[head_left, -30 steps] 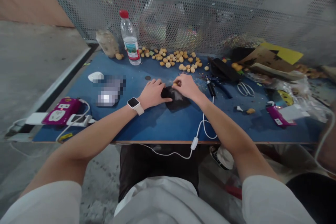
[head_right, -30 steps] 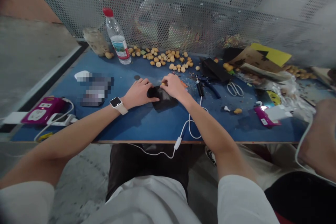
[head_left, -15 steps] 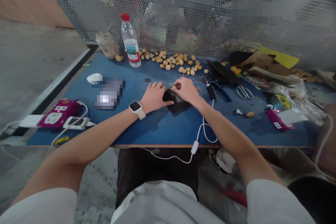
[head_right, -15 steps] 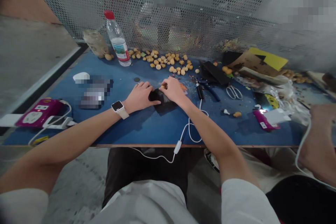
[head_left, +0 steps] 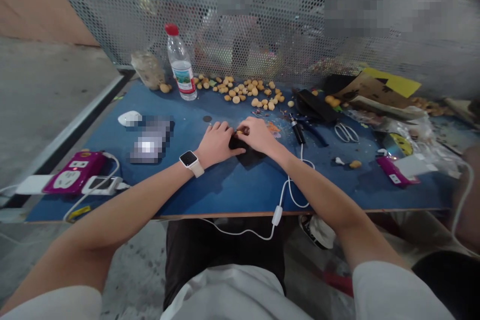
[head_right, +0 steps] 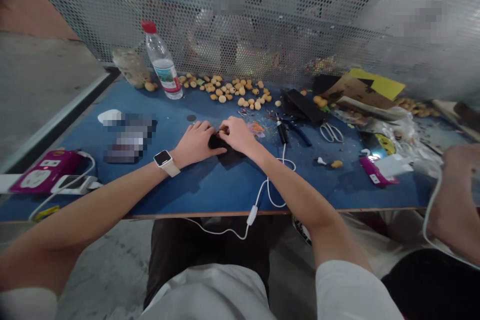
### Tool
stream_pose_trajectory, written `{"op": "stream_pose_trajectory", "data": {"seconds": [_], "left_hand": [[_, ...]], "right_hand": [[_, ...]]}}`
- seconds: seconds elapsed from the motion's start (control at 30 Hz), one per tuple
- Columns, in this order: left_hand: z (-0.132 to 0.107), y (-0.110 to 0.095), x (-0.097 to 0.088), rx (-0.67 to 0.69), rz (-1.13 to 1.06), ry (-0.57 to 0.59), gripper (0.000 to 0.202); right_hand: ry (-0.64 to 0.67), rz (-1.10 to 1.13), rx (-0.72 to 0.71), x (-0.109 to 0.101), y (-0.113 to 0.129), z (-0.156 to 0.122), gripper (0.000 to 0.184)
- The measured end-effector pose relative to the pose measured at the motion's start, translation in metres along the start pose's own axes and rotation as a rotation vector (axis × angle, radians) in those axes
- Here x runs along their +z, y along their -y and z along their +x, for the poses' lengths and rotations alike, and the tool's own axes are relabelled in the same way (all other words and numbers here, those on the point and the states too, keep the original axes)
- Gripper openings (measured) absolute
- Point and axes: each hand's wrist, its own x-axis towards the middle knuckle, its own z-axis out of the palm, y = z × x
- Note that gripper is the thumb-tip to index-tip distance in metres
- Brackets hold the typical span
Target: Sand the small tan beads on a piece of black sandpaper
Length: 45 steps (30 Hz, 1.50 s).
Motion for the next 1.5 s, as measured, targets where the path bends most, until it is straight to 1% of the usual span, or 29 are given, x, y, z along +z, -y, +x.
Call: {"op": "stream_pose_trajectory", "data": {"seconds": [0.07,0.13,0.2,0.33,0.43,0.53,0.67,0.73,0.9,0.97,1.1,1.17,1.27,1.33,1.43,1.5], "left_hand": [[0.0,-0.001,-0.001,-0.01,0.002,0.006,0.059],[-0.001,-0.001,-0.002,-0.021,0.007,0.017,0.061],[-0.001,-0.001,-0.002,-0.018,0.01,0.018,0.061],[-0.001,0.001,0.001,0.01,-0.003,-0.012,0.06],[0.0,0.003,0.003,0.013,-0.011,-0.03,0.057],[0.0,0.001,0.001,0.001,-0.007,-0.01,0.059],[-0.001,-0.005,-0.003,-0.021,0.017,0.025,0.064],[-0.001,-0.007,-0.003,-0.029,0.014,0.021,0.063],[0.0,-0.006,0.001,-0.029,-0.007,-0.002,0.065],[0.0,-0.005,0.002,-0.02,-0.012,-0.011,0.064],[0.0,-0.005,0.003,-0.006,-0.018,-0.027,0.062],[0.0,-0.007,0.001,-0.018,-0.006,-0.016,0.066],[0.001,-0.009,0.001,-0.035,0.029,0.014,0.07],[0.001,-0.009,0.002,-0.03,0.039,0.013,0.07],[0.002,-0.007,0.005,-0.011,0.027,-0.011,0.07],[0.002,-0.006,0.006,-0.004,0.017,-0.024,0.071]], "right_hand": [[-0.022,-0.028,0.017,-0.003,-0.004,0.002,0.002],[-0.053,-0.058,0.053,-0.006,-0.007,0.003,0.007],[-0.051,-0.051,0.068,-0.006,-0.008,0.004,0.007],[0.004,-0.004,0.015,0.0,-0.004,0.002,0.003],[-0.03,-0.027,0.027,-0.002,-0.009,0.004,0.007],[-0.065,-0.037,0.046,-0.003,-0.012,0.005,0.009],[-0.006,0.002,0.016,0.001,-0.008,0.003,0.003],[0.003,0.02,0.01,0.0,-0.011,0.003,0.004],[-0.094,0.003,0.048,-0.009,-0.028,0.007,0.007],[-0.09,0.007,0.037,-0.007,-0.026,0.006,0.006],[-0.017,0.047,0.008,0.0,-0.019,0.003,0.009],[-0.029,0.035,0.016,0.0,-0.021,0.003,0.008],[-0.085,0.0,0.041,-0.002,-0.027,0.005,0.007],[-0.103,-0.014,0.027,0.0,-0.027,0.005,0.008],[-0.085,-0.024,-0.014,0.006,-0.019,0.004,0.004],[-0.068,-0.01,-0.014,0.007,-0.017,0.004,0.004]]}}
